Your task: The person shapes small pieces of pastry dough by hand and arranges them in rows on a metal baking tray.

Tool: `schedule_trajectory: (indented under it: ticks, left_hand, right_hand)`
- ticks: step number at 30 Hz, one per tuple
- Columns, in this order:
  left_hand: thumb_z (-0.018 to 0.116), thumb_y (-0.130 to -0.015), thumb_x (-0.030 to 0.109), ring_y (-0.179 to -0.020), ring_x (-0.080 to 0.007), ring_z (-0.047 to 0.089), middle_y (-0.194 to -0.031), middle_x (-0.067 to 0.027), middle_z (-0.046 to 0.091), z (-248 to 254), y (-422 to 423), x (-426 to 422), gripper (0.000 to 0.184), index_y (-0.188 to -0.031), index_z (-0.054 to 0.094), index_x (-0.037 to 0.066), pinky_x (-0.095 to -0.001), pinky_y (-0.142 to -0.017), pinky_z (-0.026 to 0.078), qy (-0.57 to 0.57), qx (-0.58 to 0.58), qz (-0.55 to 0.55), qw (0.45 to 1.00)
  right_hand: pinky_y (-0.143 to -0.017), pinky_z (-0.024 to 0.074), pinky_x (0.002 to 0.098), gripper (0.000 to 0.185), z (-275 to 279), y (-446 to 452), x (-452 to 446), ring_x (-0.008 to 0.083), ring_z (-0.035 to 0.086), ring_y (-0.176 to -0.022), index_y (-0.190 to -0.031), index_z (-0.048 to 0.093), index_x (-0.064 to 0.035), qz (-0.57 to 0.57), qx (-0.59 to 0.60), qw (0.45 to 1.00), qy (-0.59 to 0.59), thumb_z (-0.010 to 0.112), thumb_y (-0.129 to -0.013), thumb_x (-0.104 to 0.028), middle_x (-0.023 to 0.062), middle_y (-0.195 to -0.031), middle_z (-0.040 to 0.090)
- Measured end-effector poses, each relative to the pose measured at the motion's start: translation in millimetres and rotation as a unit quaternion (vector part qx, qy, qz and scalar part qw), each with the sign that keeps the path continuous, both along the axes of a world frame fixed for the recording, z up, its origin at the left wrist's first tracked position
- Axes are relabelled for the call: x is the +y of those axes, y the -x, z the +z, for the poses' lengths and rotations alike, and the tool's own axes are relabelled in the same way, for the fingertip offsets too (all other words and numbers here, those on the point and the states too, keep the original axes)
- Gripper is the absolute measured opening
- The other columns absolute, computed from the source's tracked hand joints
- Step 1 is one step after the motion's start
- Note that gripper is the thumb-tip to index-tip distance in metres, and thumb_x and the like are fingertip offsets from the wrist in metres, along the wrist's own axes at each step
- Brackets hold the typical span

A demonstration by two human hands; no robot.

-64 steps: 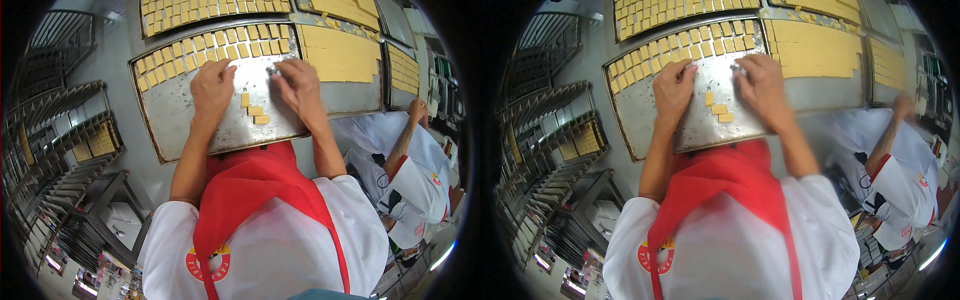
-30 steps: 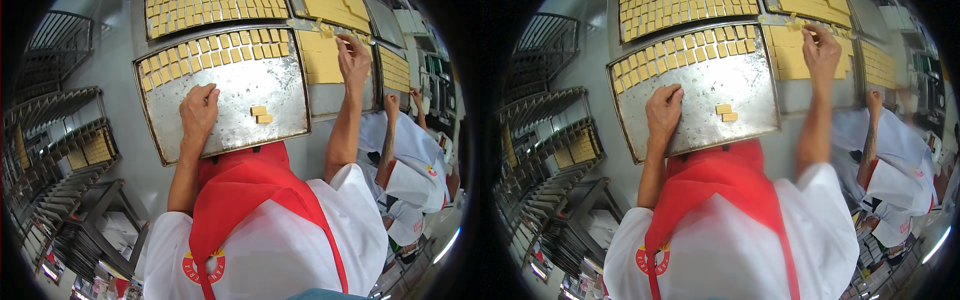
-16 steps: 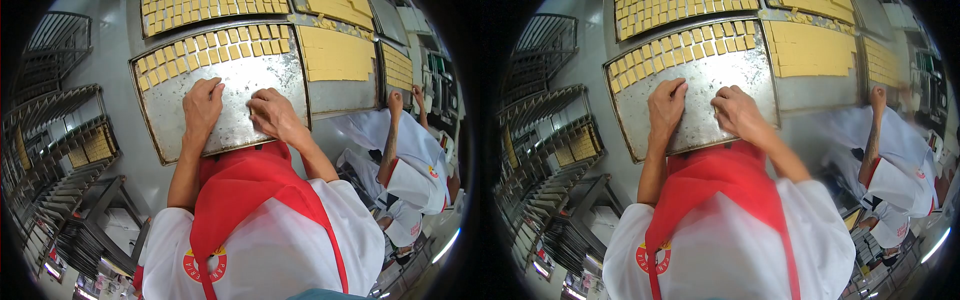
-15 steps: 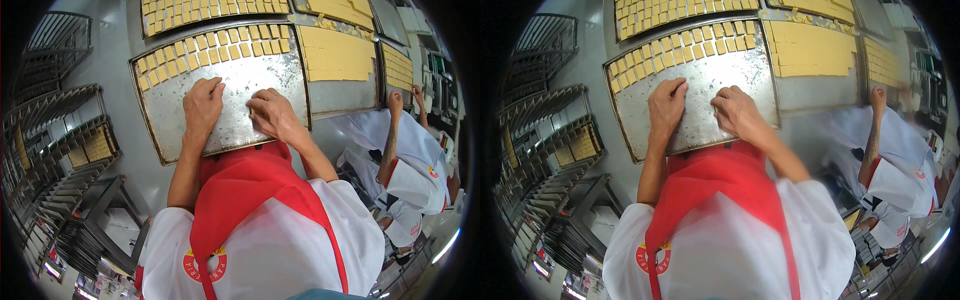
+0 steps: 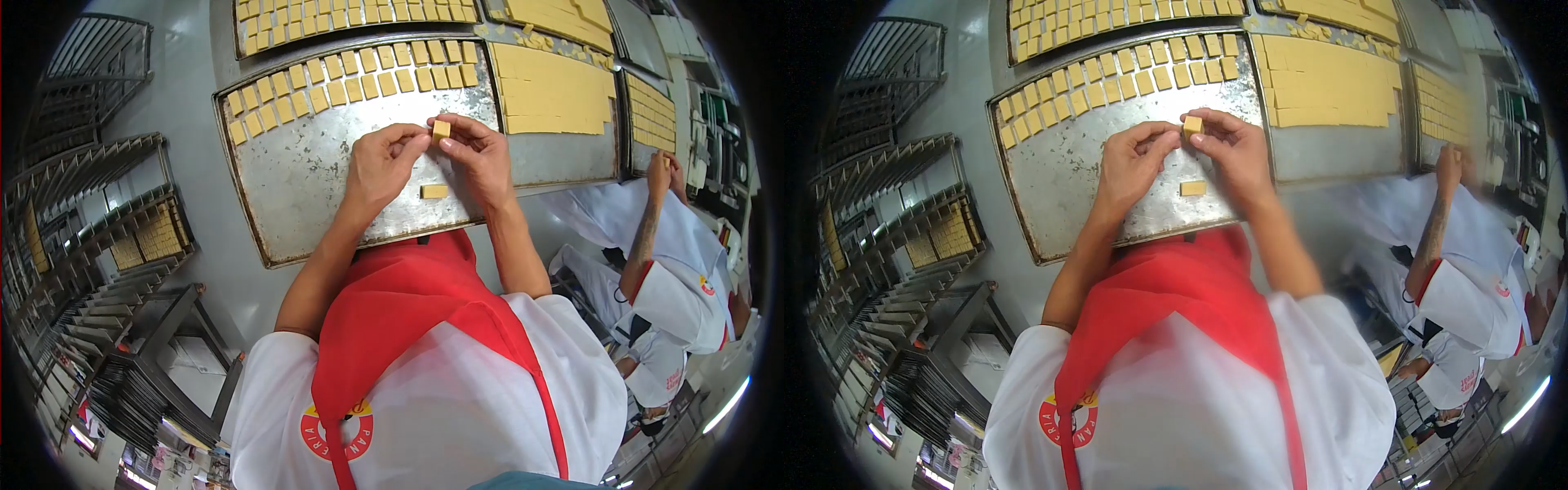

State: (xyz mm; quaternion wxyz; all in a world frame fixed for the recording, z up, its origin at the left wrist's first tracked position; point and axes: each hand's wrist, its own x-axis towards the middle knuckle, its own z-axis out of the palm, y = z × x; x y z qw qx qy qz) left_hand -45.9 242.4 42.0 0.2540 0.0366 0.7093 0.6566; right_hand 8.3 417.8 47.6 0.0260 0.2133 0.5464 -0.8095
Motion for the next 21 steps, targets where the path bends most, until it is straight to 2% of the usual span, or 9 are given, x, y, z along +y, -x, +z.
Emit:
schedule_trajectory:
  ticks: [1,3,7,10,13,15,19,20,21]
  left_hand:
    - [0.078,-0.094,0.015,-0.066,-0.0058,0.06,-0.078,-0.0037,0.072,0,2,3,0.022,-0.108,0.077,-0.003,-0.0239,-0.057,0.046,-0.033,-0.02,0.002,0.999]
    - [0.079,-0.093,0.015,-0.066,-0.006,0.061,-0.08,-0.0041,0.073,5,6,6,0.022,-0.105,0.077,-0.003,-0.0229,-0.056,0.046,-0.059,-0.059,-0.008,0.996]
    - [0.083,-0.089,0.013,-0.065,-0.0065,0.059,-0.084,-0.0058,0.074,-3,13,10,0.022,-0.099,0.075,-0.005,-0.0206,-0.055,0.044,-0.166,-0.152,-0.015,0.974]
    - [0.081,-0.093,0.014,-0.064,-0.005,0.055,-0.084,-0.0026,0.073,-3,14,8,0.021,-0.106,0.074,-0.001,-0.0188,-0.057,0.042,-0.139,-0.166,-0.041,0.975]
    - [0.078,-0.094,0.012,-0.064,-0.0058,0.056,-0.085,-0.0046,0.074,-5,15,8,0.021,-0.108,0.074,-0.003,-0.0189,-0.057,0.043,-0.129,-0.171,-0.051,0.975]
    - [0.077,-0.095,0.012,-0.064,-0.0062,0.056,-0.087,-0.0065,0.075,-6,14,8,0.021,-0.109,0.074,-0.004,-0.0193,-0.057,0.043,-0.129,-0.172,-0.043,0.976]
    - [0.074,-0.097,0.011,-0.064,-0.0075,0.057,-0.092,-0.0119,0.077,-7,11,11,0.023,-0.111,0.073,-0.007,-0.0206,-0.058,0.045,-0.09,-0.128,-0.012,0.988]
    - [0.074,-0.097,0.011,-0.064,-0.0075,0.057,-0.092,-0.0119,0.077,-7,11,11,0.023,-0.111,0.073,-0.007,-0.0206,-0.058,0.045,-0.091,-0.128,-0.013,0.987]
    - [0.074,-0.098,0.011,-0.064,-0.0076,0.057,-0.093,-0.0125,0.077,-6,11,11,0.023,-0.111,0.072,-0.008,-0.0209,-0.058,0.046,-0.073,-0.11,-0.014,0.991]
  right_hand:
    - [-0.1,0.0573,0.0342,0.034,3,-2,-1,0.0234,0.07,-0.112,-0.127,0.066,0.0094,-0.001,0.0,1.0,0.0,0.07,-0.094,0.005,0.0185,-0.123,0.072]
    - [-0.103,0.0553,0.0342,0.035,11,-3,-3,0.0215,0.068,-0.117,-0.127,0.067,0.0079,0.026,0.027,0.994,-0.102,0.07,-0.093,0.008,0.0158,-0.126,0.071]
    - [-0.104,0.0545,0.0337,0.032,5,-8,-3,0.0209,0.068,-0.117,-0.125,0.069,0.0054,0.011,0.076,0.992,-0.102,0.069,-0.093,0.01,0.0138,-0.127,0.071]
    - [-0.105,0.0541,0.033,0.031,1,-10,2,0.0206,0.067,-0.118,-0.124,0.071,0.0041,0.03,0.083,0.985,-0.148,0.067,-0.093,0.011,0.0127,-0.13,0.07]
    - [-0.105,0.0538,0.0322,0.031,0,-10,4,0.019,0.066,-0.117,-0.122,0.072,0.0012,0.032,0.097,0.985,-0.143,0.068,-0.093,0.01,0.0105,-0.127,0.07]
    - [-0.099,0.055,0.0305,0.031,-1,-11,7,0.0148,0.065,-0.113,-0.121,0.073,0.0003,0.024,0.111,0.974,-0.194,0.071,-0.091,0.008,0.0073,-0.121,0.07]
    - [-0.09,0.0554,0.0322,0.035,1,-7,20,0.0176,0.065,-0.108,-0.122,0.073,-0.0037,-0.045,0.05,0.978,-0.197,0.075,-0.088,0.002,0.0084,-0.115,0.07]
    - [-0.089,0.0547,0.0351,0.038,5,-3,27,0.0221,0.065,-0.106,-0.123,0.072,-0.0059,-0.047,0.078,0.913,-0.399,0.077,-0.086,-0.001,0.0099,-0.114,0.07]
    - [-0.087,0.0541,0.038,0.04,7,1,36,0.0266,0.065,-0.105,-0.124,0.072,-0.0081,-0.048,0.102,0.805,-0.582,0.078,-0.085,-0.004,0.0115,-0.113,0.07]
